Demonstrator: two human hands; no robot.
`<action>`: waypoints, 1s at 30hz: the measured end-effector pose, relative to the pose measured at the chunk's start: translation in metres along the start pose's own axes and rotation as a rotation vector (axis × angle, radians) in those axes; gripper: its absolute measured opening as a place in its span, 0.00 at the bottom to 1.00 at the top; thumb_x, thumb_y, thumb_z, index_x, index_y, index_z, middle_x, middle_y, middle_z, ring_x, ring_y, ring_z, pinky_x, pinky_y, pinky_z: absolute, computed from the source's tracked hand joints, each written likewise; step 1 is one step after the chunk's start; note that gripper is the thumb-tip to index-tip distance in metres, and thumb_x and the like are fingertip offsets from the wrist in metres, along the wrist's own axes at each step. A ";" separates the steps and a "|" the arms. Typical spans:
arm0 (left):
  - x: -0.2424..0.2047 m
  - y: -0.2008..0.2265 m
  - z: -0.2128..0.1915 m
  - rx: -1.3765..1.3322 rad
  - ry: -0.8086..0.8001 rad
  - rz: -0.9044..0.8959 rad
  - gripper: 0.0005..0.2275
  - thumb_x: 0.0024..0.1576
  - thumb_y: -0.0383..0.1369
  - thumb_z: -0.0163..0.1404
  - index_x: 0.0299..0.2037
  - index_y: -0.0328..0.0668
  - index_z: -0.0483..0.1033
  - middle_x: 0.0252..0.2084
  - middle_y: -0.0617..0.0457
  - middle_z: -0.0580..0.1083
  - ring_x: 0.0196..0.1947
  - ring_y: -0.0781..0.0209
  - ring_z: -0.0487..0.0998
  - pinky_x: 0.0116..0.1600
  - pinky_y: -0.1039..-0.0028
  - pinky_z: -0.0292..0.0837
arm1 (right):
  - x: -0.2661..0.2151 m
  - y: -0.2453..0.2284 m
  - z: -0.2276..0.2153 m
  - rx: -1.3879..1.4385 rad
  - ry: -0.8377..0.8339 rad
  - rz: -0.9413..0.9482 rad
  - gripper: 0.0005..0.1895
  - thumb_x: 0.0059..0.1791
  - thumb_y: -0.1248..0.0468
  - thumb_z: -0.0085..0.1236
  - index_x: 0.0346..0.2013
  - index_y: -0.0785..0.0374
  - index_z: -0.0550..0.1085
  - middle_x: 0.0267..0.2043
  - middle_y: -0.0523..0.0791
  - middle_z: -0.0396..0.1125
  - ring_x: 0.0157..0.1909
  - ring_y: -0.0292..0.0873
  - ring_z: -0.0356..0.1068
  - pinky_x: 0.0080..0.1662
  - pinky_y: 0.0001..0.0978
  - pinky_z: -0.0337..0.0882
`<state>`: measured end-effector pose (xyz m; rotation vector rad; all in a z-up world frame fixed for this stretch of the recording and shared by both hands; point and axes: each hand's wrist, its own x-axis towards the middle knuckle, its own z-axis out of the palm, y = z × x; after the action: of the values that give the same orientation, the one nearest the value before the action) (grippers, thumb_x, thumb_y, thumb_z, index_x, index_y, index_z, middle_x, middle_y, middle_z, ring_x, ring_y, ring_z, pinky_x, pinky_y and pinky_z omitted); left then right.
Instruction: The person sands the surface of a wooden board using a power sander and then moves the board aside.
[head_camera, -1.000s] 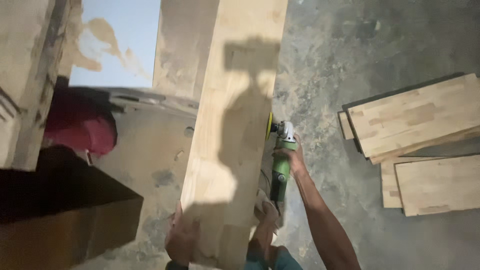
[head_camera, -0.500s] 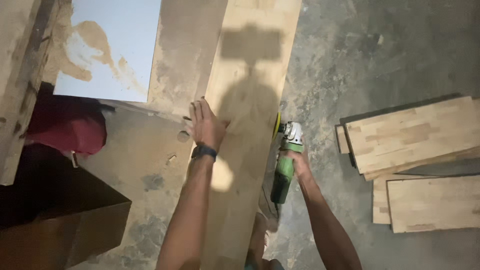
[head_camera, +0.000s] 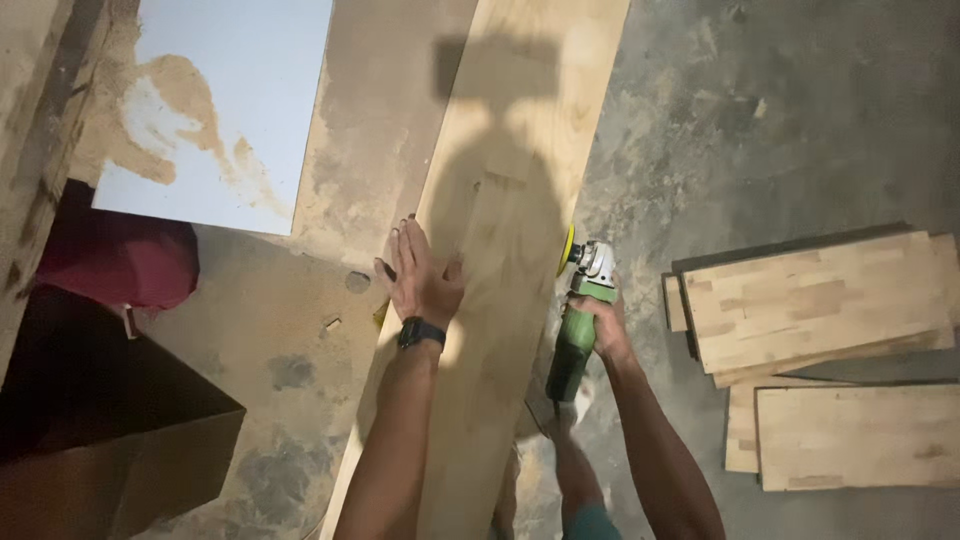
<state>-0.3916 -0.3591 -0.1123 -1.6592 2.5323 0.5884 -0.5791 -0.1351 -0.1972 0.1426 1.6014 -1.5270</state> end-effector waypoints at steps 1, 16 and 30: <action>0.001 0.000 0.003 -0.002 0.004 -0.002 0.40 0.60 0.51 0.49 0.77 0.45 0.41 0.78 0.49 0.50 0.78 0.56 0.47 0.76 0.42 0.39 | 0.001 -0.011 0.003 -0.002 -0.004 -0.003 0.25 0.31 0.57 0.72 0.40 0.55 0.75 0.30 0.47 0.70 0.30 0.48 0.71 0.36 0.48 0.67; 0.025 0.008 0.040 -0.035 0.284 0.069 0.36 0.62 0.56 0.39 0.72 0.35 0.52 0.70 0.36 0.60 0.73 0.41 0.58 0.71 0.38 0.46 | 0.078 -0.057 0.012 -0.007 0.038 -0.144 0.37 0.34 0.74 0.69 0.57 0.62 0.68 0.52 0.55 0.69 0.57 0.61 0.69 0.60 0.62 0.64; 0.086 0.066 0.041 0.081 0.362 0.061 0.35 0.63 0.53 0.34 0.73 0.32 0.54 0.67 0.33 0.62 0.67 0.33 0.63 0.67 0.42 0.54 | 0.134 -0.120 -0.002 0.015 -0.043 -0.198 0.57 0.38 0.63 0.73 0.74 0.68 0.48 0.48 0.65 0.68 0.48 0.67 0.73 0.48 0.67 0.70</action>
<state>-0.4926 -0.3967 -0.1530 -1.8062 2.8133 0.1963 -0.7351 -0.2250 -0.1947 -0.0414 1.6084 -1.6810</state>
